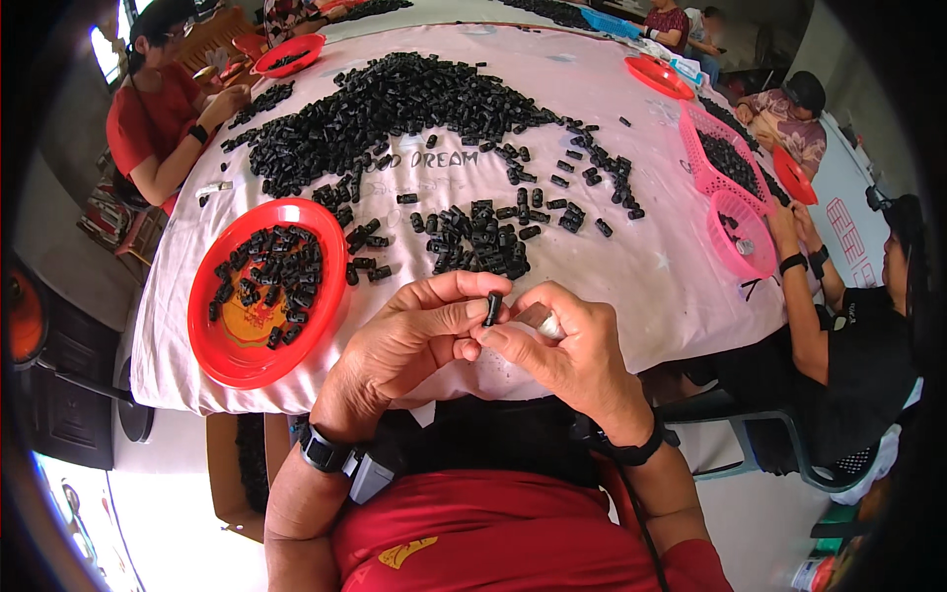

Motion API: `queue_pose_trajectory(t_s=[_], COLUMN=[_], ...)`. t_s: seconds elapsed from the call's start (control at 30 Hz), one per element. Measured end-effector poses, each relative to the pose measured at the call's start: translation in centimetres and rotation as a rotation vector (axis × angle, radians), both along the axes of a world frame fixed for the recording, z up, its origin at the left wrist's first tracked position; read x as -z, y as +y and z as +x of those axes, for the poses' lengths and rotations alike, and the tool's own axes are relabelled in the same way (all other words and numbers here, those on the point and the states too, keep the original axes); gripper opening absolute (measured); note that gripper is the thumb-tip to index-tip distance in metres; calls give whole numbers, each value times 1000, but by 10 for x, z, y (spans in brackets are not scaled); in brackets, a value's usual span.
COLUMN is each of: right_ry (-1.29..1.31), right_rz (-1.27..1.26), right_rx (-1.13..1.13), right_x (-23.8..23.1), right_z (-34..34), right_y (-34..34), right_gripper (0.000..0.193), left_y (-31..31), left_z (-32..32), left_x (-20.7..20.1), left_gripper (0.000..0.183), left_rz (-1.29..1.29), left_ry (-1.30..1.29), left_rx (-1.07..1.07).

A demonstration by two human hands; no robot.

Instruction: Manually inspecting and sorting small black plastic components on a table.

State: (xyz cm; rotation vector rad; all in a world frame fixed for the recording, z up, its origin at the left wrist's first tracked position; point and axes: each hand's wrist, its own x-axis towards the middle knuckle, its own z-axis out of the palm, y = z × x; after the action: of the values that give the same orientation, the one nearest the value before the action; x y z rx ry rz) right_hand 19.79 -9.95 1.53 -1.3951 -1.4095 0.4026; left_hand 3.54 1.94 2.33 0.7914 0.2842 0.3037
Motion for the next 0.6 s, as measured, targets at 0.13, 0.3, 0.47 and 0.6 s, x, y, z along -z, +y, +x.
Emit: queue_pose_trajectory(t_s=[0.13,0.3,0.47,0.6], right_ry=[-190,-317,-382,-424], right_rz=[4,48,69,62], right_rx=[64,102,133,146], right_x=[2,-1,1,0], right_z=[3,3,4,4], right_y=[0,1,2,1], right_gripper=[43,49,50,50], left_y=[-3,-5,-3,-3], left_z=[0,2,2,1], left_x=[0,3,6,5], left_gripper=[27,26,26,26], left_rz=[17,28,45,56], left_ry=[18,14,38,66], left_rx=[-10,-15,-24,-31])
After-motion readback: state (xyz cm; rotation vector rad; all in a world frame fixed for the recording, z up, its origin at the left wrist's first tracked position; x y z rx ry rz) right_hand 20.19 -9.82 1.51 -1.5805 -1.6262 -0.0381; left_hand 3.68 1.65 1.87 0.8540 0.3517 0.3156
